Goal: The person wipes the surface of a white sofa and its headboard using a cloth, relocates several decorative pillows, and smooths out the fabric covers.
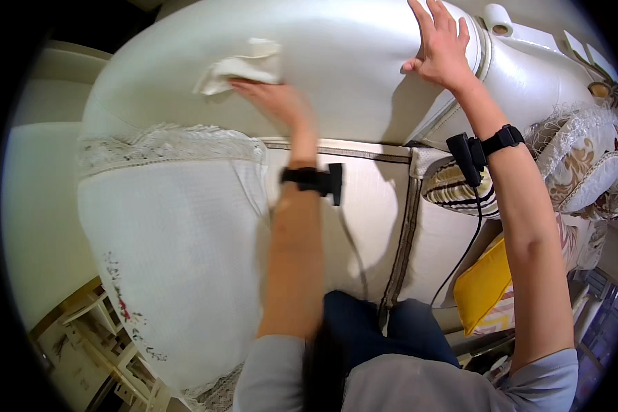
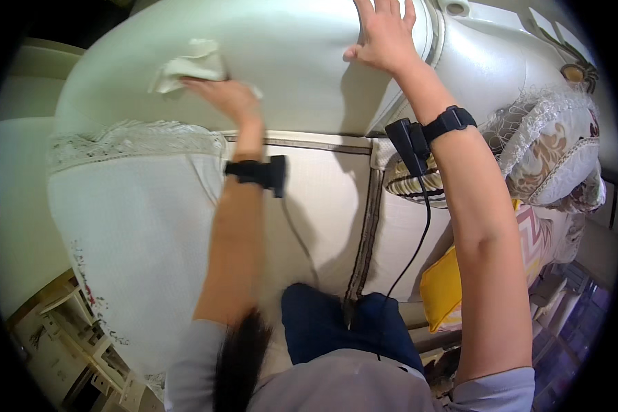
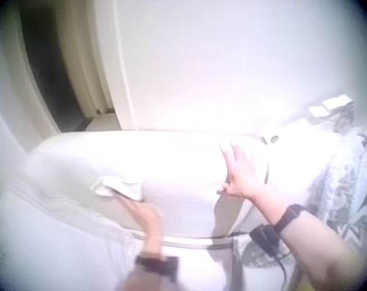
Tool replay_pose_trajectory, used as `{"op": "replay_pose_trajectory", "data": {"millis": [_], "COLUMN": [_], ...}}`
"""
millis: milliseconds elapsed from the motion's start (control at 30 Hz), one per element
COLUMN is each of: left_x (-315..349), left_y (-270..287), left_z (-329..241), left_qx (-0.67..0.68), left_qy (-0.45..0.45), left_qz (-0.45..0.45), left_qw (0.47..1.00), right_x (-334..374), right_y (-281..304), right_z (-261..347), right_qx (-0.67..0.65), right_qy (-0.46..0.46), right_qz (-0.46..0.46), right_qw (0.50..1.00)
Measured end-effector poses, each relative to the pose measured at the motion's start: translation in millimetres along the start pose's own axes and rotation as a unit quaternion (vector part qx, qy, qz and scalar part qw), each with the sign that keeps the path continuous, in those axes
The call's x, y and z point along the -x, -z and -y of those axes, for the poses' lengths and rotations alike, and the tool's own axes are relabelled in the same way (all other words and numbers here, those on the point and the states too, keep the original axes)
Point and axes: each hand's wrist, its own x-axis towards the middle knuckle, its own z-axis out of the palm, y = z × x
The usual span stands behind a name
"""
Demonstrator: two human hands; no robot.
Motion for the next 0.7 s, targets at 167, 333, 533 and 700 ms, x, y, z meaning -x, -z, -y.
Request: {"op": "replay_pose_trajectory", "data": {"millis": [167, 333, 533, 700], "left_x": [121, 129, 193, 289], "left_y": [-46, -43, -73, -132], "left_z": [-22, 28, 112, -1], "left_qx": [-0.066, -0.090, -0.541, -0.184], "left_qy": [-0.059, -0.052, 0.054, 0.075], "left_qz": [0.132, 0.126, 0.242, 0.151], "left_qw": [0.987, 0.987, 0.804, 0.968], "right_x": [1, 1, -4, 6], "right_y": [-9, -7, -14, -21], "right_z": [-3, -8, -12, -26], "right_qx": [0.034, 0.046, 0.028, 0.042], "right_qy": [0.041, 0.046, 0.041, 0.029], "right_qz": [-0.068, -0.084, -0.114, -0.099], "right_qw": [0.996, 0.994, 0.992, 0.994]}}
